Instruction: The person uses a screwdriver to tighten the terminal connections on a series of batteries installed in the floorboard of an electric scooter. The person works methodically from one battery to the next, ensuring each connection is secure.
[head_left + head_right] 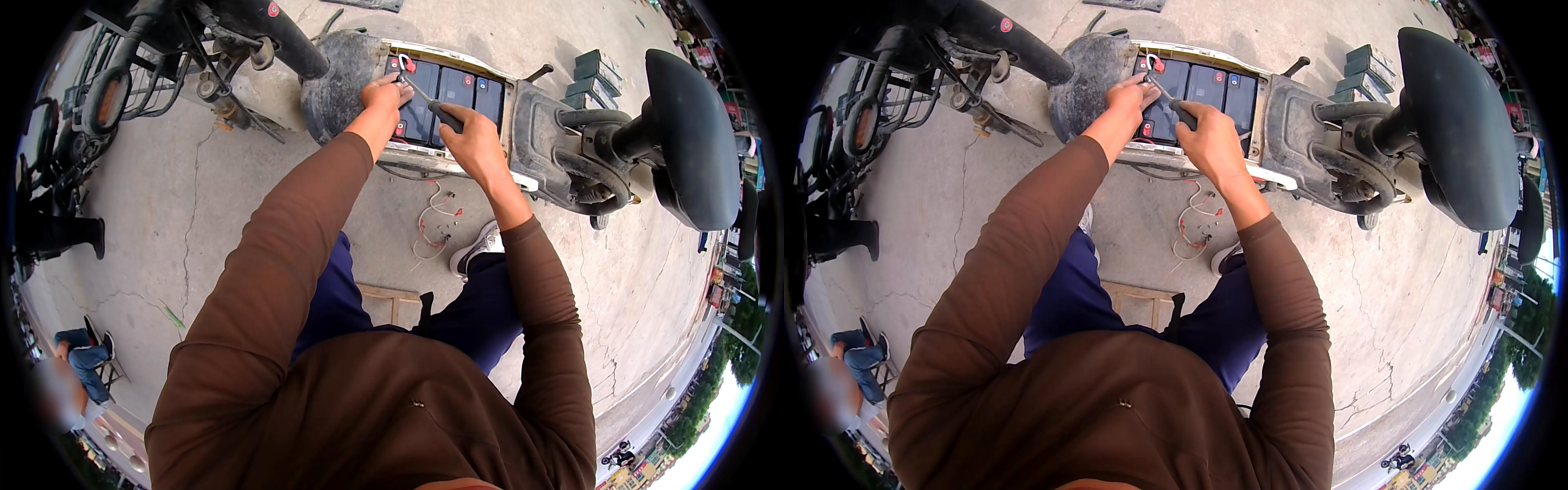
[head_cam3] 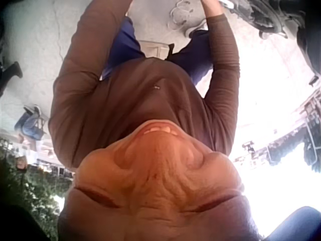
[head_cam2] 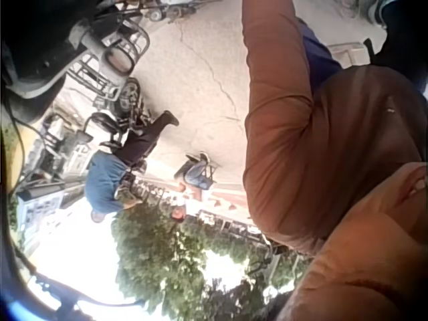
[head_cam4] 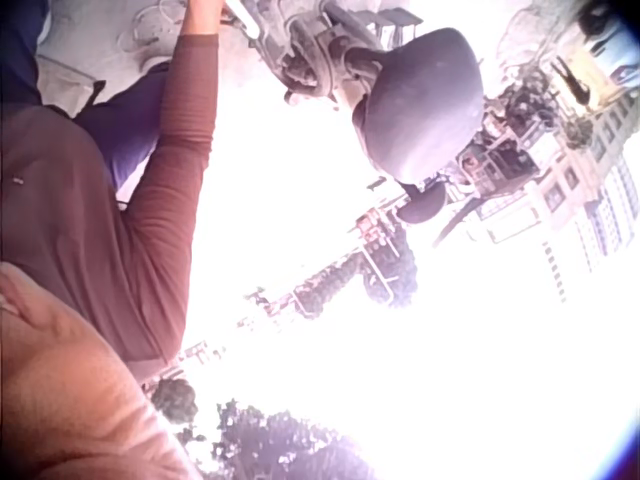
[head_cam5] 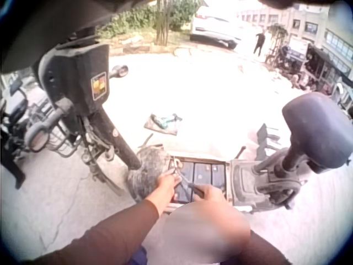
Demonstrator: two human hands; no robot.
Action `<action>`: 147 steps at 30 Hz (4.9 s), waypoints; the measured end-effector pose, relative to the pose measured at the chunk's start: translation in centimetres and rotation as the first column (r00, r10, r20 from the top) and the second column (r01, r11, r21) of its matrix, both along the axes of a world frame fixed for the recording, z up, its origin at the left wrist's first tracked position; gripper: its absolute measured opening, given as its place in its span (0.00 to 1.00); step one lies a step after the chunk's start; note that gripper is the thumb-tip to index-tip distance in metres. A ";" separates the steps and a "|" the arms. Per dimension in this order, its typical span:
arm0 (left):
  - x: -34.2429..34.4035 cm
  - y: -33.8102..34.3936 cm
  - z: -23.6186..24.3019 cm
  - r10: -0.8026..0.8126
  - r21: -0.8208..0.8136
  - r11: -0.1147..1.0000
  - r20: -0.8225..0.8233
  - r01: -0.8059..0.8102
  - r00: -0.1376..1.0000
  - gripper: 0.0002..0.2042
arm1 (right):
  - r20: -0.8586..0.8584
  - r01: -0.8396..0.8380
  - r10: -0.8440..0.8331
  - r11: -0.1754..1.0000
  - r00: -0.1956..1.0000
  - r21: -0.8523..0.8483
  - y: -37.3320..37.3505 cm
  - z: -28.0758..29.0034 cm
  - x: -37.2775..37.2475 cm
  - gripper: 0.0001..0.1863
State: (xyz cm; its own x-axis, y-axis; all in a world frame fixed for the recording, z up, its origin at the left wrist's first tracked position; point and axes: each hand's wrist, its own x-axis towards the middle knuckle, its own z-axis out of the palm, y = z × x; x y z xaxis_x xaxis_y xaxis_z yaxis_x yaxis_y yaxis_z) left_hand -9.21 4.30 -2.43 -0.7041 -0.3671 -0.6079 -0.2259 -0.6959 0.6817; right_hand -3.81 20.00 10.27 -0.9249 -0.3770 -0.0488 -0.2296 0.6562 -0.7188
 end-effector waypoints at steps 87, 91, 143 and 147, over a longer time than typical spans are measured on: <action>-2.5 -3.9 2.0 -0.272 -0.884 -0.246 0.456 0.397 0.847 0.10 | -0.508 -0.213 0.337 0.934 0.793 0.287 -7.7 2.5 -12.4 0.09; -3.1 -4.9 2.5 -0.338 -0.889 -0.383 0.388 0.251 0.858 0.10 | -0.474 -0.255 0.390 0.911 0.789 0.325 -8.4 2.9 -13.4 0.09; 10.0 -7.0 16.9 0.154 0.203 0.976 -0.368 -0.083 0.917 0.18 | -0.427 -0.130 0.473 0.773 0.770 0.621 -10.1 5.9 -13.3 0.09; 10.0 -6.7 17.2 0.162 0.215 0.973 -0.367 -0.085 0.916 0.18 | -0.535 -0.294 0.575 0.801 0.619 0.522 -9.8 4.8 -13.8 0.08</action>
